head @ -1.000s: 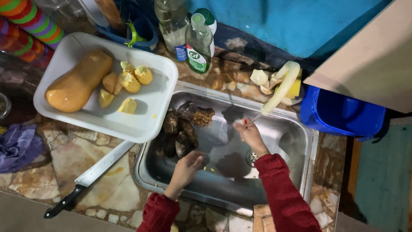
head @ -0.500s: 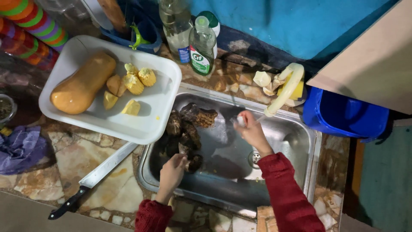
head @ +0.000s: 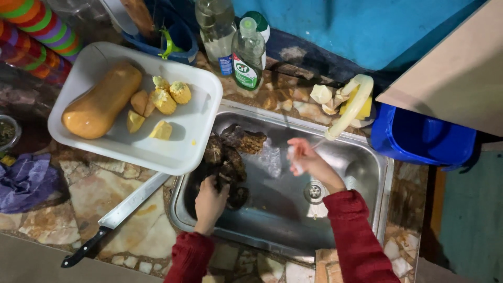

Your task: Washing and scrubbing potatoes under running water in a sink.

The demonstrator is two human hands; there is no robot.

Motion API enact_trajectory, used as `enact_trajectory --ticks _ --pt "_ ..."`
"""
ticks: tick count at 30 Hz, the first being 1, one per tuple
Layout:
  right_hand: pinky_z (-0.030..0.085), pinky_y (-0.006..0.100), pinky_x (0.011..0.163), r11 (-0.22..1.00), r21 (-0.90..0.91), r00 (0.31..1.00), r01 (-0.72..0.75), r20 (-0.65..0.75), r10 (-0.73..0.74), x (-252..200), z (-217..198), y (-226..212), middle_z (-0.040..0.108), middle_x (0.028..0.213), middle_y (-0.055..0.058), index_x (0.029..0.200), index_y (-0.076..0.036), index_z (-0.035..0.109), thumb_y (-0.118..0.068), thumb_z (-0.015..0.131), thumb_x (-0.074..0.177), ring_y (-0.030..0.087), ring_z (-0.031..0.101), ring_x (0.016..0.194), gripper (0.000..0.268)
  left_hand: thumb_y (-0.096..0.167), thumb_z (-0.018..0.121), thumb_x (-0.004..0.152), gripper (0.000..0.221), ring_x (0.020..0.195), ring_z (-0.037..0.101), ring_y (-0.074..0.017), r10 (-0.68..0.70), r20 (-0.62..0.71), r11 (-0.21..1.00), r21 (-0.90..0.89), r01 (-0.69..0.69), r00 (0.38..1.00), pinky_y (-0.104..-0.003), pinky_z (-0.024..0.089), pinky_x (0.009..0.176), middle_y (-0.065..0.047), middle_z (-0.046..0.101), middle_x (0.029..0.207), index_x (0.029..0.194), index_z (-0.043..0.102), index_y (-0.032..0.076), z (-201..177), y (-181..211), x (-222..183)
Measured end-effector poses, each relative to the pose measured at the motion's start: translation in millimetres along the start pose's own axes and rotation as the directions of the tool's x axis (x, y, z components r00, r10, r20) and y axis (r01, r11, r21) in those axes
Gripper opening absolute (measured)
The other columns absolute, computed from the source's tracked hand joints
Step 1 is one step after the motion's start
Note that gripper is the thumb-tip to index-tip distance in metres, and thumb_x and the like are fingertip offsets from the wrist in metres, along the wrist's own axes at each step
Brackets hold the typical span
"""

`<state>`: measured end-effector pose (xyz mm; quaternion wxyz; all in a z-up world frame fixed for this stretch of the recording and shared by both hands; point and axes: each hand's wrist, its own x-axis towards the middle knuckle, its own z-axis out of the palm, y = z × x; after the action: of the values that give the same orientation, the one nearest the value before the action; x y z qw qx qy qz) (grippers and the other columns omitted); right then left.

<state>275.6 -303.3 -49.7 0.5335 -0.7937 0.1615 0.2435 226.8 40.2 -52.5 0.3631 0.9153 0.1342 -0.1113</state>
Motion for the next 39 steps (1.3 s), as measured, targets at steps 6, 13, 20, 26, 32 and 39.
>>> enact_trajectory --ticks 6,13,20,26,32,39 --pt "0.056 0.032 0.056 0.919 -0.391 0.998 0.058 -0.009 -0.066 1.1 19.6 76.1 0.069 0.083 0.007 0.120 -0.003 0.054 -0.021 0.069 0.096 0.016 0.068 0.063 0.034 0.047 0.084 0.072 0.074 0.108 0.061 -0.0385 0.018 -0.010 0.965 0.262 -0.015 1.000 -0.049 0.056 0.083 -0.017 0.061 0.119 0.125 0.055 0.004 17.3 24.5 15.5" --pt "0.054 0.038 0.074 0.873 -0.433 0.928 0.225 -0.177 -0.327 -19.3 30.2 82.2 0.067 0.088 0.009 0.106 -0.009 0.067 -0.027 0.071 0.094 0.023 0.066 0.084 0.022 0.045 0.086 0.072 0.070 0.106 0.059 -0.0392 0.112 -0.022 0.936 0.338 -0.098 0.994 -0.049 0.055 0.085 -0.019 0.061 0.111 0.117 0.057 -0.001 34.9 21.9 17.1" --pt "0.054 0.033 0.064 0.973 -0.149 0.985 -0.174 -0.025 0.172 -70.2 62.5 -64.1 0.071 0.086 0.002 0.115 -0.015 0.062 -0.040 0.065 0.094 0.018 0.069 0.070 0.033 0.031 0.082 0.083 0.051 0.085 0.060 -0.0214 0.060 0.025 0.830 -0.557 -0.035 0.998 -0.035 0.048 0.071 -0.009 0.067 0.100 0.120 0.063 0.002 53.2 15.9 13.1" --pt "0.053 0.030 0.051 0.954 0.241 0.944 0.178 -0.314 -0.097 44.8 86.3 -75.6 0.065 0.071 0.008 0.103 -0.002 0.062 -0.038 0.065 0.103 0.013 0.067 0.052 0.036 0.026 0.077 0.090 0.040 0.067 0.049 -0.0121 -0.223 0.268 0.634 -0.691 0.348 0.937 -0.028 0.039 0.056 -0.002 0.061 0.089 0.118 0.063 0.002 44.7 10.3 0.9" --pt "0.060 0.034 0.049 0.848 0.346 0.768 0.402 -0.631 -0.107 176.3 84.6 -81.1 0.067 0.080 0.002 0.117 -0.001 0.065 -0.025 0.068 0.096 0.015 0.069 0.055 0.032 0.022 0.078 0.085 0.042 0.091 0.063 -0.0120 -0.104 0.209 0.609 -0.760 0.229 0.972 -0.027 0.052 0.083 -0.002 0.069 0.102 0.118 0.062 0.000 48.5 -3.4 -9.7" --pt "0.051 0.027 0.059 0.837 0.409 0.868 0.363 -0.475 -0.144 99.1 88.1 -52.7 0.066 0.087 0.006 0.139 -0.004 0.055 -0.024 0.071 0.099 0.011 0.061 0.066 0.048 0.016 0.079 0.084 0.051 0.095 0.063 -0.0143 -0.058 0.357 0.472 -0.813 0.341 0.932 -0.029 0.052 0.084 -0.003 0.068 0.107 0.128 0.057 0.002 58.4 24.1 -3.6"
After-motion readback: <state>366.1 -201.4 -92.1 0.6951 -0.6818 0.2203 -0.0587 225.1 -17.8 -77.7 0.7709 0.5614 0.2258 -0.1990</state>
